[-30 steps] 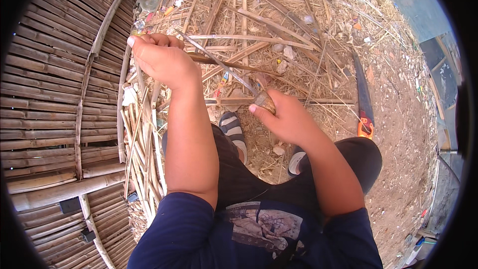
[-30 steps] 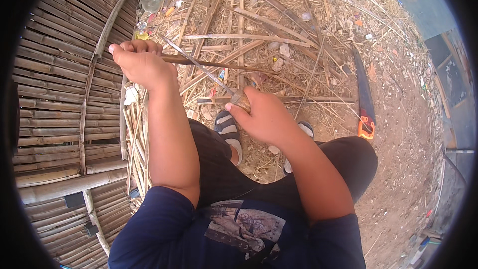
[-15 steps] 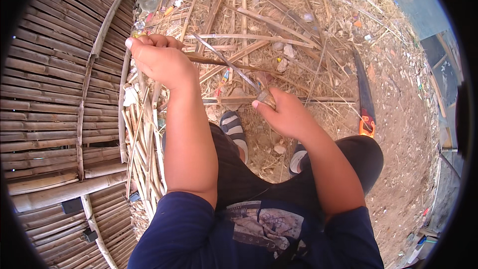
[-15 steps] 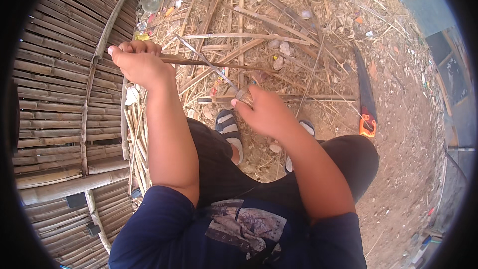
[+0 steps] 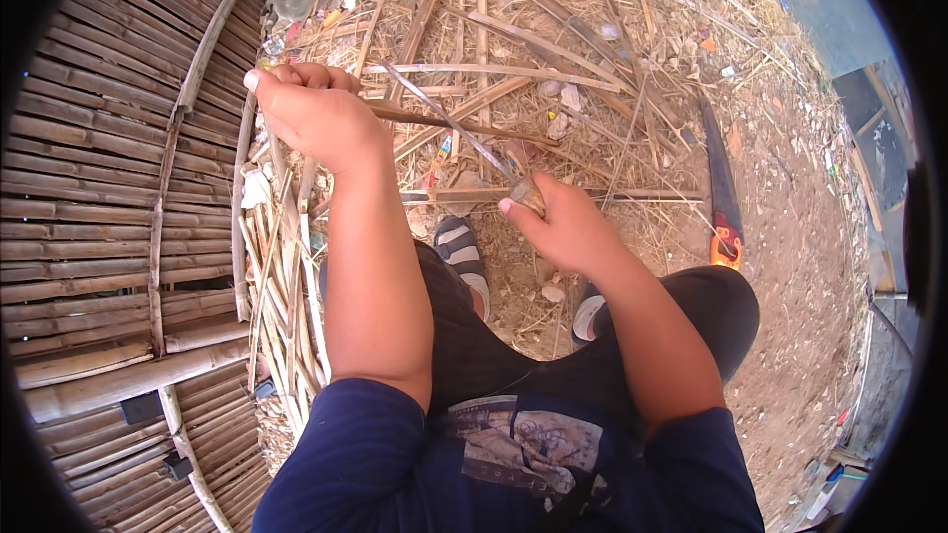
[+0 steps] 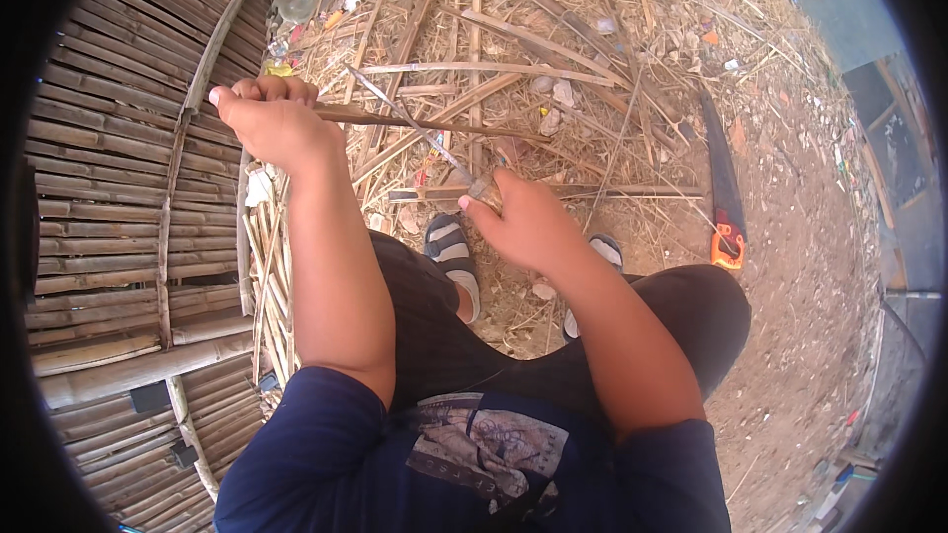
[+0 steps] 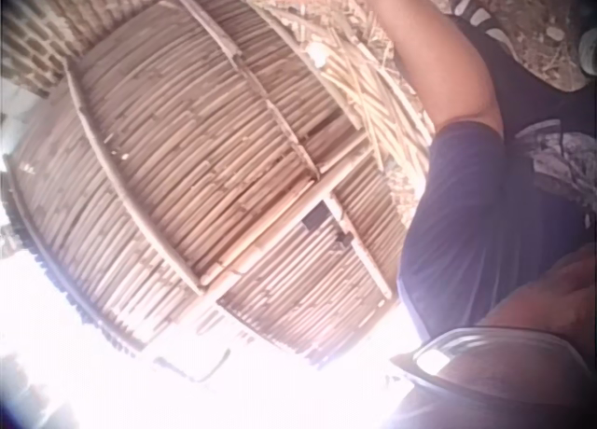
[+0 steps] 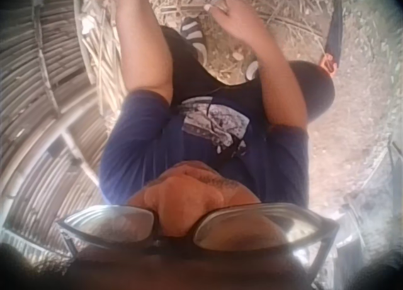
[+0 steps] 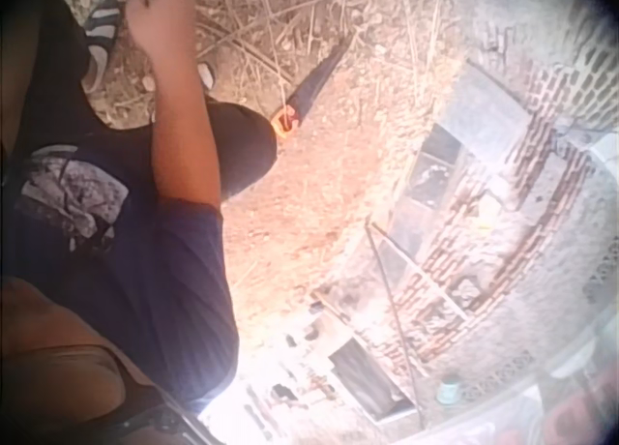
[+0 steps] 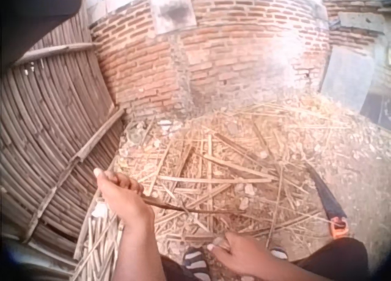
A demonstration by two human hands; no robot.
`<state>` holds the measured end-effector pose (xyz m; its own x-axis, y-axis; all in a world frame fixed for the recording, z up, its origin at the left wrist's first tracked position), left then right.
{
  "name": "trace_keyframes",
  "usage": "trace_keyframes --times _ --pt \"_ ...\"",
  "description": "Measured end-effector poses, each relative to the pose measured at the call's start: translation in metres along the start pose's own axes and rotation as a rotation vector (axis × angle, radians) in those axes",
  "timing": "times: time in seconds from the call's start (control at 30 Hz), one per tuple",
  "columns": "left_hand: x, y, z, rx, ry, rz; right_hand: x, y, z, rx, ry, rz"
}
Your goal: The person shaves a thin strip of wood using a machete while holding the strip by hand.
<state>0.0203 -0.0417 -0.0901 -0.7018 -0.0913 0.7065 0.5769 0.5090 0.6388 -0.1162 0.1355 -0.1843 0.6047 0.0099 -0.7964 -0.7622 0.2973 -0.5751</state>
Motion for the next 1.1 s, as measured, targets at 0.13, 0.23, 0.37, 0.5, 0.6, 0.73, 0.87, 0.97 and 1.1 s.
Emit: trace_keyframes --times 0.13,0.23,0.37,0.5,0.6,0.73,0.87,0.97,1.1 --pt "-0.001 0.009 -0.003 -0.006 -0.001 -0.006 -0.010 -0.005 0.003 0.002 -0.019 -0.091" --pt "-0.001 0.021 -0.008 -0.006 -0.011 0.007 -0.021 -0.022 0.016 -0.101 0.032 -0.182" --pt "-0.003 0.014 -0.008 -0.038 -0.028 0.006 0.001 -0.013 0.011 -0.221 0.168 -0.185" --pt "-0.004 0.002 -0.006 -0.064 -0.017 -0.028 0.018 0.002 -0.006 -0.003 0.080 0.015" --pt "-0.007 0.004 -0.008 -0.049 -0.012 -0.042 0.002 -0.010 0.000 0.003 0.026 -0.016" --pt "0.009 0.038 -0.004 0.041 -0.108 0.011 -0.015 -0.009 0.014 -0.109 0.081 -0.080" --pt "0.021 0.085 0.004 0.168 -0.235 0.014 -0.039 -0.006 0.017 -0.199 -0.076 -0.170" --pt "0.021 0.075 0.007 0.130 -0.269 -0.029 -0.047 0.005 0.011 -0.245 -0.119 -0.121" --pt "0.026 0.065 0.015 0.123 -0.273 -0.021 -0.060 0.013 0.008 -0.217 -0.111 -0.103"
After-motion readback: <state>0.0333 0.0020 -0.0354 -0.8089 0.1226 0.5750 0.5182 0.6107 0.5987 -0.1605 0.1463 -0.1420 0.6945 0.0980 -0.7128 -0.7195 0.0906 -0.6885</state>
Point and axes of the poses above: each hand's wrist, its own z-axis away from the middle knuckle, its own x-axis out of the palm, y = z × x, the point moved 1 cm from there along -z, towards the middle knuckle, and after that the axes turned 15 degrees about z, right-handed, at the moved point
